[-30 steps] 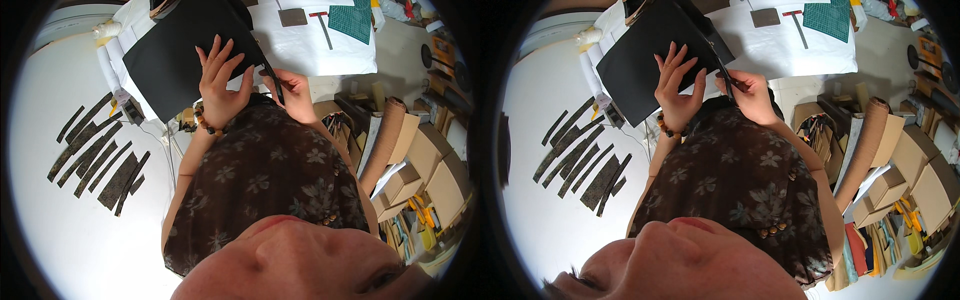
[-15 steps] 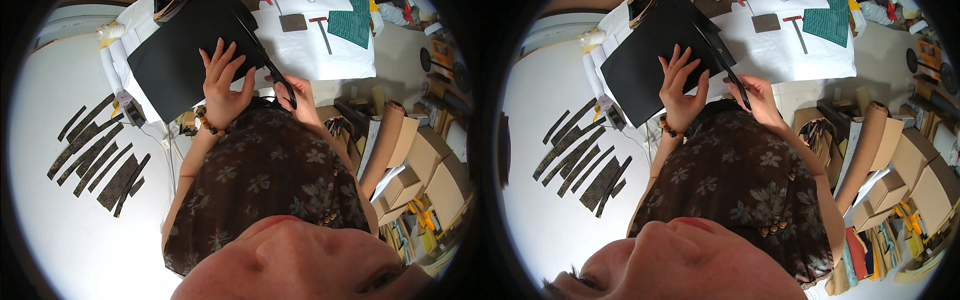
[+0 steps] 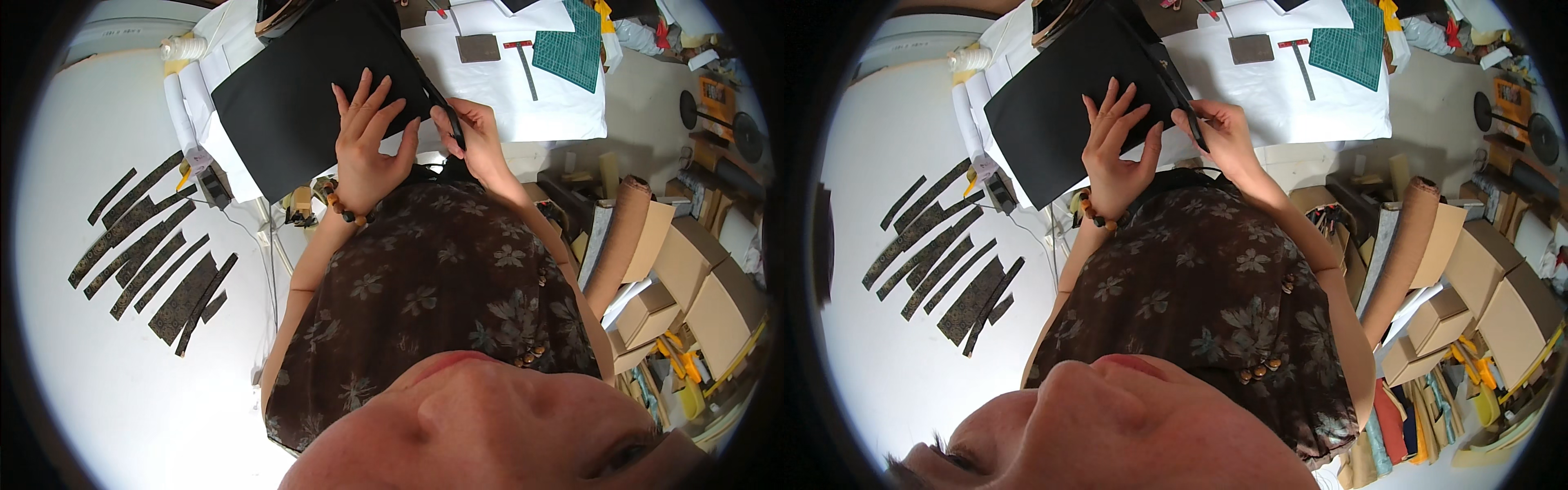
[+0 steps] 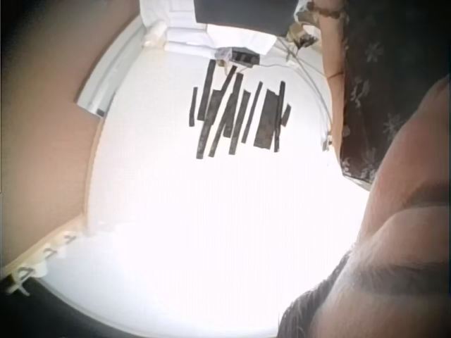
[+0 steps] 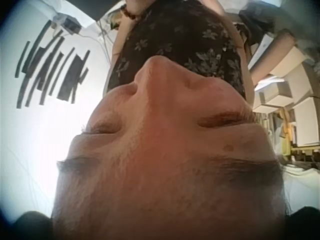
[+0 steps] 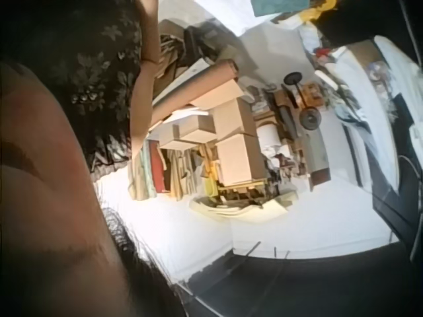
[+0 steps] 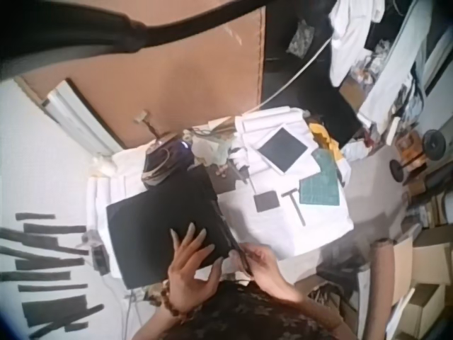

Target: The person irons a black fabric sheet on a white work surface, then uses scissors to cut the fabric into smaller pieces. The person repeatedly irons and cuts the fabric, handling the pieces one at a time.

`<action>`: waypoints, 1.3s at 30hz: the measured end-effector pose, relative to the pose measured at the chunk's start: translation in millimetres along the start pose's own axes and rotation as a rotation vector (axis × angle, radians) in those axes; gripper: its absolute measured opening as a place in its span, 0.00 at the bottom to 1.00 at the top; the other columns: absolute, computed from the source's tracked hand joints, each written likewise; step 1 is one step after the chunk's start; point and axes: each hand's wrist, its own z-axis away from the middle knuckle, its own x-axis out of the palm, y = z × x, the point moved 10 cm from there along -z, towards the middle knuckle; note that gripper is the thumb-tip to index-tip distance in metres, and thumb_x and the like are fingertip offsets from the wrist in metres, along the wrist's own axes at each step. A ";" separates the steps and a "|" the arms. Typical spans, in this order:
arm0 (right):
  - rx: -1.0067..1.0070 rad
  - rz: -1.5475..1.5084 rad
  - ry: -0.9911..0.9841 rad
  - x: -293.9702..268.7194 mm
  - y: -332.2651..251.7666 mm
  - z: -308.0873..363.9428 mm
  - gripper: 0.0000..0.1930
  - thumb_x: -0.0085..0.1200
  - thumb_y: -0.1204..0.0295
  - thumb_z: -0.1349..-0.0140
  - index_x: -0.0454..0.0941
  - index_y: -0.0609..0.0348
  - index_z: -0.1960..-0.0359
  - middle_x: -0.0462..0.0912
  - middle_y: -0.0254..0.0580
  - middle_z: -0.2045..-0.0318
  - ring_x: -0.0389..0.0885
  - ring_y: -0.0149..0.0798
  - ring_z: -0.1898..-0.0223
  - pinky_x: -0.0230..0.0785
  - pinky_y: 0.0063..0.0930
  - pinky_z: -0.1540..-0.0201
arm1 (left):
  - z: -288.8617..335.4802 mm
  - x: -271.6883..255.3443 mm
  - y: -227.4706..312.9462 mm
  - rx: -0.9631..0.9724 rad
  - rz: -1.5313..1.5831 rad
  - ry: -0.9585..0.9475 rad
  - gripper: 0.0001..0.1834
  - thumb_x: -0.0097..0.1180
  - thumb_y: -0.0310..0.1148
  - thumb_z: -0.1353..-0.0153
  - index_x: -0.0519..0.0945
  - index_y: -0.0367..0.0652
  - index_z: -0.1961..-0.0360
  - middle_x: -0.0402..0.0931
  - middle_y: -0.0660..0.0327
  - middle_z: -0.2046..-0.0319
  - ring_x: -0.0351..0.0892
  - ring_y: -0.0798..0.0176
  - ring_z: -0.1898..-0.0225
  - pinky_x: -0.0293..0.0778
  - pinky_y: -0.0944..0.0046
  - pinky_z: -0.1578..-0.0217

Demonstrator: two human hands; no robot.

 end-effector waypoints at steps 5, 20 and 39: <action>0.001 -0.054 -0.020 -3.3 -8.2 -2.7 0.12 0.62 0.66 0.36 0.82 0.66 0.63 0.71 0.24 0.83 0.62 0.16 0.85 0.46 0.15 0.84 | 0.2 -0.5 -0.3 0.000 0.008 -0.003 0.12 0.67 0.26 0.48 0.84 0.36 0.60 0.79 0.48 0.48 0.70 0.44 0.35 0.49 0.37 0.31; 0.034 -0.113 -0.009 1.4 -5.0 -1.1 0.13 0.63 0.65 0.37 0.82 0.65 0.65 0.71 0.25 0.84 0.61 0.17 0.87 0.45 0.16 0.85 | 2.1 -1.1 -2.0 0.005 0.028 0.011 0.12 0.67 0.26 0.48 0.84 0.36 0.61 0.79 0.48 0.48 0.69 0.43 0.35 0.48 0.34 0.32; 0.103 -0.139 -0.048 10.1 -16.2 9.0 0.12 0.55 0.69 0.34 0.79 0.70 0.67 0.69 0.26 0.85 0.58 0.18 0.89 0.43 0.17 0.86 | -168.8 2.7 -135.6 -0.255 0.096 -0.707 0.14 0.59 0.33 0.35 0.81 0.31 0.55 0.83 0.54 0.63 0.82 0.60 0.59 0.76 0.66 0.59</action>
